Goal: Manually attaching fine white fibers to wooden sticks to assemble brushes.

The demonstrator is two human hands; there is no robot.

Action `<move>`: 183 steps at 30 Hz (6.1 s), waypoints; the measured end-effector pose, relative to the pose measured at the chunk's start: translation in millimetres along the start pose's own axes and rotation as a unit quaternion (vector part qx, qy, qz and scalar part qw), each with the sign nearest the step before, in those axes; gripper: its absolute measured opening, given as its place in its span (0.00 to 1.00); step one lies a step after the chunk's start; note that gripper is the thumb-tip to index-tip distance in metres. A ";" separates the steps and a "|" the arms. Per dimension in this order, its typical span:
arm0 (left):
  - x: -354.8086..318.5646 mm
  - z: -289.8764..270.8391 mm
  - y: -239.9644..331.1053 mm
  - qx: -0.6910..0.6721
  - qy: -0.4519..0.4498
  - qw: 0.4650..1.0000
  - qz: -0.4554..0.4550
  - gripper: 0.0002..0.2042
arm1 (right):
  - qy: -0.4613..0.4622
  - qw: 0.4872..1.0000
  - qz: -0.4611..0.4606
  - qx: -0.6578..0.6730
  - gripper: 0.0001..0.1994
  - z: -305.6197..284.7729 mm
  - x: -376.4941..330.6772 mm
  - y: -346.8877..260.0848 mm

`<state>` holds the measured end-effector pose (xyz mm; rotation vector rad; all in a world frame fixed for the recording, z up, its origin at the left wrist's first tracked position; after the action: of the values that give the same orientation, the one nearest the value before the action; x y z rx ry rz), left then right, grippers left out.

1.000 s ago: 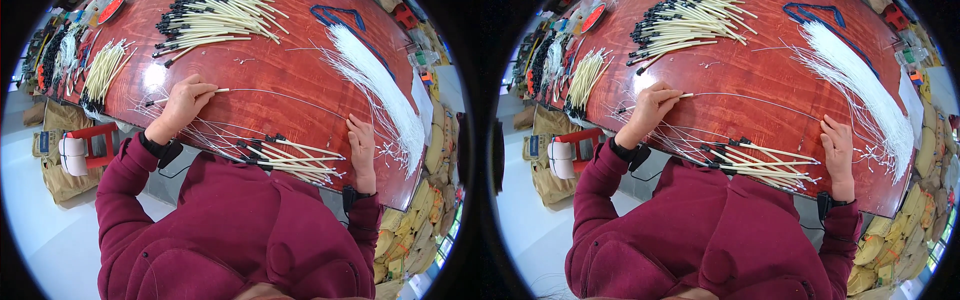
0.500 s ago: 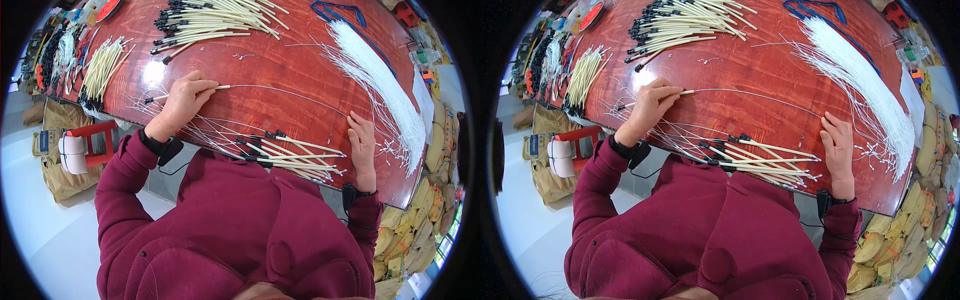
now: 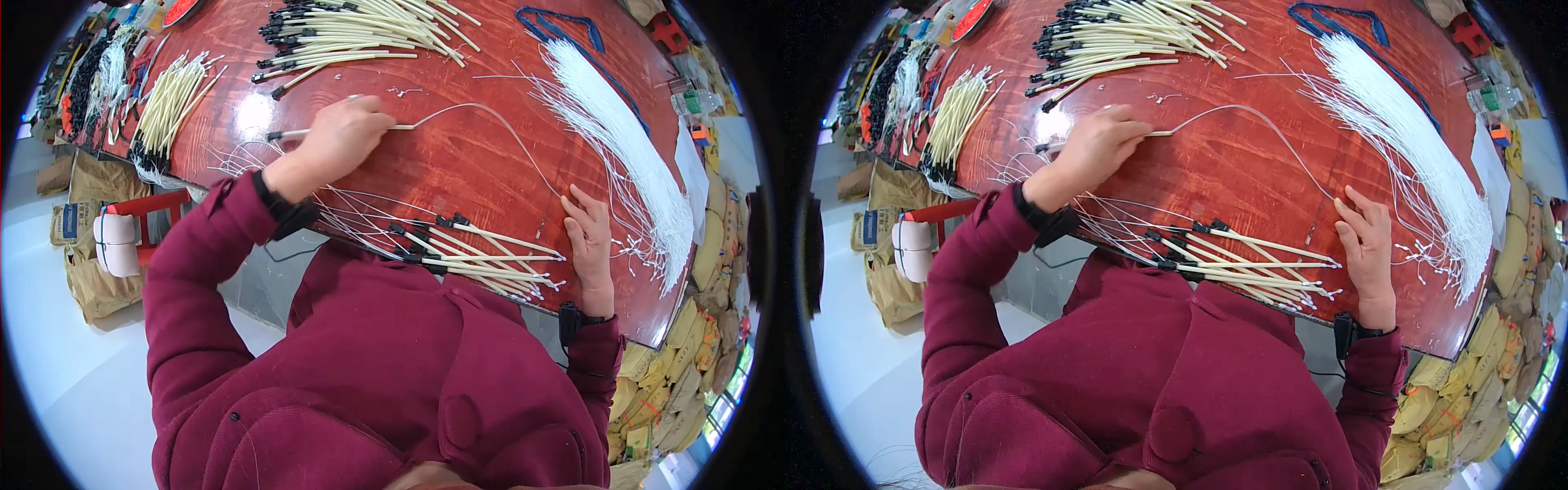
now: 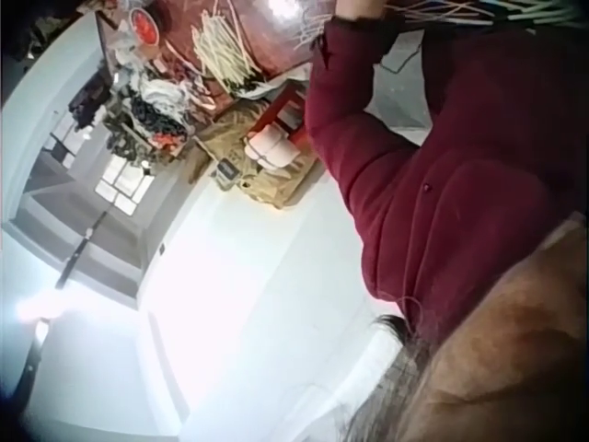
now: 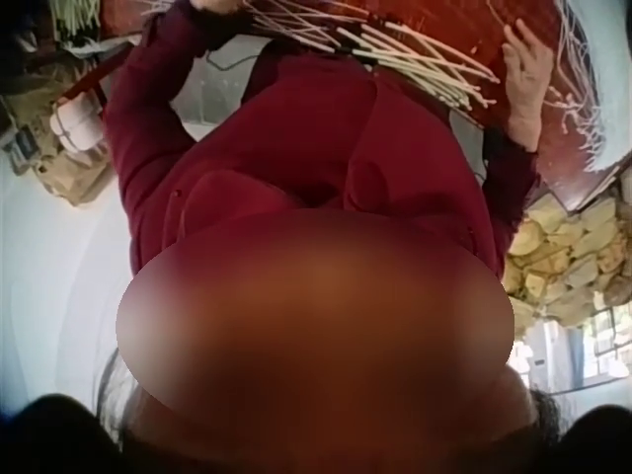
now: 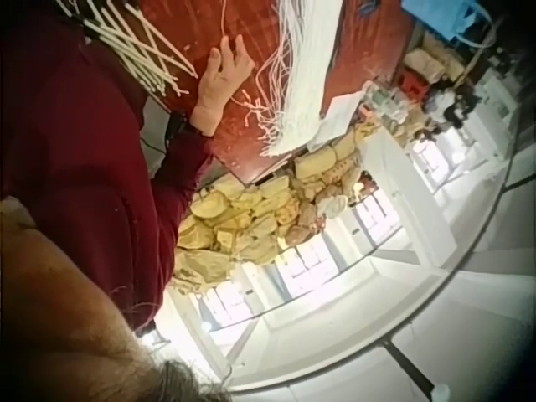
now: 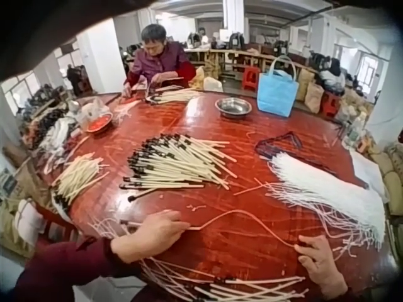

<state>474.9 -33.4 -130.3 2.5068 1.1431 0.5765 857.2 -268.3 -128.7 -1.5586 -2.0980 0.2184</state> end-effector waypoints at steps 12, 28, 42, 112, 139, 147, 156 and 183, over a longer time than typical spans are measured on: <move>46.1 30.6 44.6 0.102 -0.088 0.991 0.019 0.09 | -0.026 0.999 -0.031 0.027 0.15 8.4 5.0 -6.0; 57.0 40.9 44.5 0.076 -0.094 0.992 0.049 0.20 | -0.002 0.999 -0.024 0.022 0.14 10.9 3.6 -7.9; 65.7 45.1 45.8 0.080 -0.128 0.986 0.073 0.22 | 0.009 0.999 -0.031 0.013 0.14 11.2 3.1 0.9; 65.0 80.3 130.6 0.122 -0.062 0.976 0.171 0.10 | -0.023 0.997 -0.050 -0.060 0.28 16.5 25.4 -4.8; 22.5 -13.5 -19.9 -0.095 0.015 0.977 -0.189 0.04 | 0.041 0.981 -0.160 -0.102 0.08 40.7 83.6 2.5; -16.3 -83.6 -140.4 0.087 0.099 0.962 -0.238 0.07 | -0.012 0.991 -0.106 -0.078 0.09 -6.9 22.7 28.1; 7.1 14.3 70.2 -0.042 -0.075 0.996 0.015 0.10 | -0.034 0.998 -0.049 -0.021 0.13 -10.6 4.1 22.1; 108.0 86.2 143.5 -0.009 -0.187 0.968 0.167 0.12 | 0.081 0.988 -0.031 -0.132 0.12 -12.3 0.6 70.6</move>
<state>672.9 -50.8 -116.4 2.6572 0.5829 0.1737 922.9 -246.6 -147.6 -1.5957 -2.1071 -0.2088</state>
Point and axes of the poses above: each hand's wrist, its own x-axis towards the middle knuckle, its own z-axis out of the palm, y = z × x, the point moved 1 cm from there along x, towards the middle knuckle, and after that the axes turned 15 degrees about -z, right-handed, at the moved point
